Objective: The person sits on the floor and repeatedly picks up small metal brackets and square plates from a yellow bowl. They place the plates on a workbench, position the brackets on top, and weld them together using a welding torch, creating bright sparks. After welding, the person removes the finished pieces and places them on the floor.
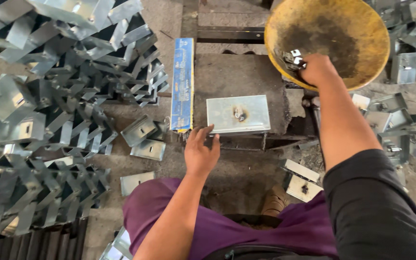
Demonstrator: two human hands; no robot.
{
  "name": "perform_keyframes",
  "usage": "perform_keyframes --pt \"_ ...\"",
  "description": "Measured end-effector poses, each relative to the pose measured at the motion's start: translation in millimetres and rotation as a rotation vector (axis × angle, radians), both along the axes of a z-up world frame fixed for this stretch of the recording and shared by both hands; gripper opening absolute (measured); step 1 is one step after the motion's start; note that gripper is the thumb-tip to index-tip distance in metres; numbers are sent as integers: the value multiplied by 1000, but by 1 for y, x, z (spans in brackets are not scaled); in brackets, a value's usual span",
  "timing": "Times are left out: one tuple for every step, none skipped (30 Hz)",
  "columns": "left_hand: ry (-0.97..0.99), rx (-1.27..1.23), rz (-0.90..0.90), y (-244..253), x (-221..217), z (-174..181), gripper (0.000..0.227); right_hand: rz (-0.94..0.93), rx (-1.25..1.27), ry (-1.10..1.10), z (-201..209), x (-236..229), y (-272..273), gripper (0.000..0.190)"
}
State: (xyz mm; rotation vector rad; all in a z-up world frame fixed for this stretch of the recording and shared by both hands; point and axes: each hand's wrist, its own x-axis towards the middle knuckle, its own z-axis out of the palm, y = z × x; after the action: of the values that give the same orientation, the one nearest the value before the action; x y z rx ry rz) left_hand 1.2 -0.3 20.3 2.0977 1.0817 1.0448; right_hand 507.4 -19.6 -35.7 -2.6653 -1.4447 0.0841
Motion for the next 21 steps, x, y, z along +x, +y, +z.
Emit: perform_keyframes --pt "1 36 1 -1 0 1 31 13 22 -26 3 -2 -3 31" --pt "4 -38 -6 -1 0 2 32 25 44 -51 7 -5 -5 29" --pt "6 -113 -13 -2 0 3 33 34 103 -72 11 -8 -6 30" --pt "7 -187 -20 -3 0 4 33 42 162 -91 18 -12 -10 30" --pt "-6 -118 -13 -4 0 5 34 51 224 -111 27 -19 -13 32" --pt "-18 -49 -7 -5 0 5 35 5 349 -33 37 -28 -16 29" --pt "-32 23 0 -5 -1 5 36 -40 475 44 52 -39 -17 28" --pt "-49 73 14 -6 -3 5 35 -84 601 124 69 -52 -20 27" --pt "-69 123 29 -6 -3 4 35 -88 672 299 86 -67 -22 24" --pt "-89 174 42 -7 -3 1 34 -90 738 476 101 -88 -24 21" --pt "-140 83 -4 -10 -3 -3 30 -93 797 654 115 -111 -29 18" --pt "-192 -7 -51 -12 -2 -7 27 -64 712 680 126 -138 -36 14" --pt "-240 -87 -98 -10 -3 -11 24 -28 635 709 133 -168 -42 14" --pt "-539 -436 -231 -15 6 -16 32 65 618 835 138 -199 -49 14" --pt "-828 -779 -362 -16 13 -19 39 168 602 968 139 -230 -51 16" --pt "-918 -1031 -403 -13 16 -23 46 181 530 914 138 -259 -55 15" --pt "-1015 -1283 -433 -13 20 -28 54 205 449 859 134 -287 -57 15" --pt "-1035 -1416 -517 -12 25 -33 62 224 428 757 130 -313 -62 16" --pt "-1075 -1549 -586 -16 29 -40 72 256 389 657 125 -332 -68 19" --pt "-1084 -1562 -562 -18 32 -47 68 356 427 595 122 -346 -67 20" --pt "-1097 -1573 -537 -18 35 -52 64 458 467 533 120 -356 -65 21"
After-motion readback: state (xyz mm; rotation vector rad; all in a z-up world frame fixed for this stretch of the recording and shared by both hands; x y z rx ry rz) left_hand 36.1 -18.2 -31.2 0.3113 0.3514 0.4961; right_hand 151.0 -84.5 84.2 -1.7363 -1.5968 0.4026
